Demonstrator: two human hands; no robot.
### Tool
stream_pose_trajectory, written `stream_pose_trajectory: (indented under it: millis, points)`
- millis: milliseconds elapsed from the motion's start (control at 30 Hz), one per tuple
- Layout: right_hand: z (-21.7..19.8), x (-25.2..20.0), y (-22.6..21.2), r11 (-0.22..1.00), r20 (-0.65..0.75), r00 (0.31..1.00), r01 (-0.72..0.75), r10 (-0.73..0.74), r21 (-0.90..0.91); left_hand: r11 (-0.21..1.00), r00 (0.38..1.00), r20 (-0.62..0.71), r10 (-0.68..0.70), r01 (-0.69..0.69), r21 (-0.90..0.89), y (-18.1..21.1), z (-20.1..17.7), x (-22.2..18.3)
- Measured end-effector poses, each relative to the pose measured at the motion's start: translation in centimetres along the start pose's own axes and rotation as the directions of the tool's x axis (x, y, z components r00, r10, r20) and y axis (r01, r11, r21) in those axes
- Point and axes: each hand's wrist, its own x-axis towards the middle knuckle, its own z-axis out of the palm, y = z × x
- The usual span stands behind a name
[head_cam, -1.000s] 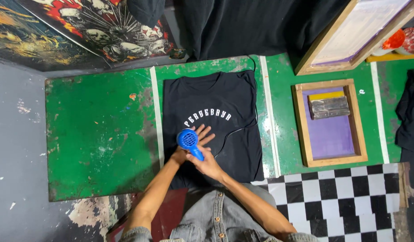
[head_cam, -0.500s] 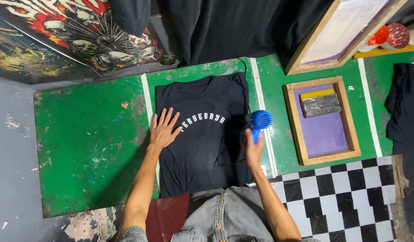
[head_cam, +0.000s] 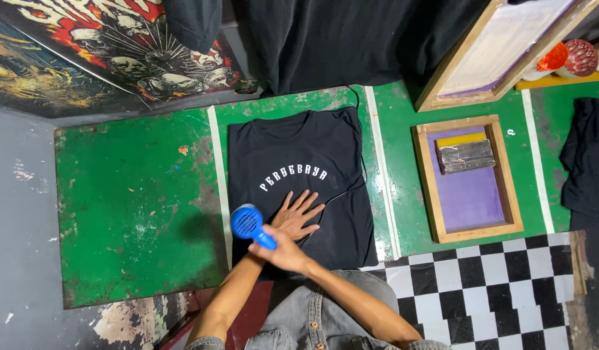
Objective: The person uses a squeegee to apply ink through a screen onto a t-shirt and then uses a hairdryer to dry the print.
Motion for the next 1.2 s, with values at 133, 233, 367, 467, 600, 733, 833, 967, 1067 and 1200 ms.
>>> stream_pose_trajectory:
  millis: [133, 233, 367, 467, 600, 733, 833, 967, 1067, 1200]
  points:
    - [-0.4, -0.7, -1.0, 0.995, 0.058, 0.998, -0.008, 0.014, -0.101, 0.988, 0.998, -0.057, -0.038, 0.046, 0.145, -1.3, -2.2, -0.8]
    - [-4.7, -0.2, -0.1, 0.996, -0.153, 0.986, -0.071, 0.064, -0.047, 0.955, 0.971, 0.092, -0.221, 0.196, 0.223, -2.6, -6.7, -1.6]
    - [-12.1, -0.5, 0.8, 0.995, -0.607, 0.792, -0.096, 0.066, -0.018, 0.872, 0.905, -0.01, -0.425, 0.412, 0.264, -7.4, -8.2, -4.2]
    - [-16.6, -1.8, 1.3, 0.99, -0.759, 0.636, -0.099, 0.137, 0.095, 0.834, 0.85, -0.004, -0.527, 0.518, 0.189, -9.9, -7.5, -5.6]
    - [-19.0, -1.9, 2.5, 0.99, -0.805, 0.577, -0.044, 0.135, 0.135, 0.843, 0.863, -0.059, -0.501, 0.502, 0.19, -7.3, -6.9, -4.7]
    - [-15.0, -0.9, 1.6, 0.996, -0.744, 0.662, -0.071, 0.088, 0.054, 0.919, 0.94, -0.021, -0.34, 0.337, 0.204, -3.1, -5.8, -2.5]
    - [-9.6, 0.1, 0.9, 1.0, -0.579, 0.815, -0.026, 0.026, 0.009, 0.942, 0.977, -0.016, -0.213, 0.21, 0.263, -3.4, 1.7, -1.5]
    - [-2.9, -0.2, 3.1, 0.954, -0.101, 0.951, 0.282, -0.292, -0.101, 0.981, 0.96, -0.276, 0.053, 0.002, 0.196, 0.3, 1.7, 0.2]
    - [0.4, -2.4, -0.3, 0.991, 0.018, 0.992, 0.127, -0.126, -0.035, 0.993, 0.99, -0.141, -0.025, 0.041, 0.109, -0.1, 0.7, 0.4]
    - [-1.5, -2.3, -0.2, 1.0, -0.015, 1.0, 0.024, -0.024, -0.014, 0.98, 0.989, -0.135, -0.058, 0.082, 0.181, -3.2, -2.1, -1.2]
